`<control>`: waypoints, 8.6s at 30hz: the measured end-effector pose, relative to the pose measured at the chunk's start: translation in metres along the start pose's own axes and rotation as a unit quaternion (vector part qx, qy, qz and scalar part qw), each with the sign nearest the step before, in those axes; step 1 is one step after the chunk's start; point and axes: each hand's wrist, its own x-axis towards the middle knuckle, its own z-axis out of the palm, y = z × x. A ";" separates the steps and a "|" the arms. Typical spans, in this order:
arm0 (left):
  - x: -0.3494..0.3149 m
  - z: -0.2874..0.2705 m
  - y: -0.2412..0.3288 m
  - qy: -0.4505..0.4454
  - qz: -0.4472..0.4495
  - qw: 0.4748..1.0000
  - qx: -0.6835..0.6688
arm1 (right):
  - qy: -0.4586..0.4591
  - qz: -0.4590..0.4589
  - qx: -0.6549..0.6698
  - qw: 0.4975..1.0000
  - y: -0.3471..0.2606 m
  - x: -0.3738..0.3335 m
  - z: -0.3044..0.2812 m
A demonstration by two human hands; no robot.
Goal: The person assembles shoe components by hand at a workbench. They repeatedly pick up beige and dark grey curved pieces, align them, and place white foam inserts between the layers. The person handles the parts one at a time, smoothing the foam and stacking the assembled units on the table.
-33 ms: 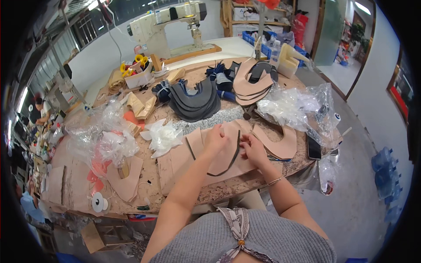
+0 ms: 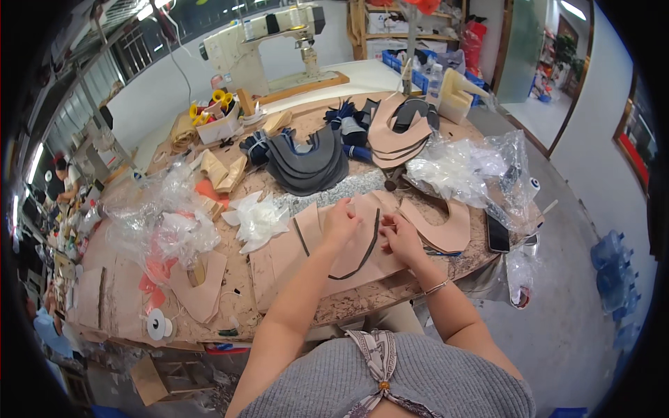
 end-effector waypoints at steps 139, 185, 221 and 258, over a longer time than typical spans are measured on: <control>-0.155 -0.070 -0.007 0.090 -0.064 0.994 -0.020 | -0.141 -0.048 -0.097 0.984 -0.044 -0.038 0.032; -0.153 -0.002 0.023 -0.049 0.251 0.889 0.380 | -0.228 0.006 -0.178 0.957 -0.042 0.077 0.021; -0.153 0.023 0.015 0.018 0.265 0.884 0.385 | -0.114 -0.324 -0.530 0.776 -0.016 0.034 0.044; -0.091 -0.102 -0.052 -0.030 0.007 0.916 0.401 | -0.227 -0.384 -0.431 0.784 -0.023 -0.089 0.059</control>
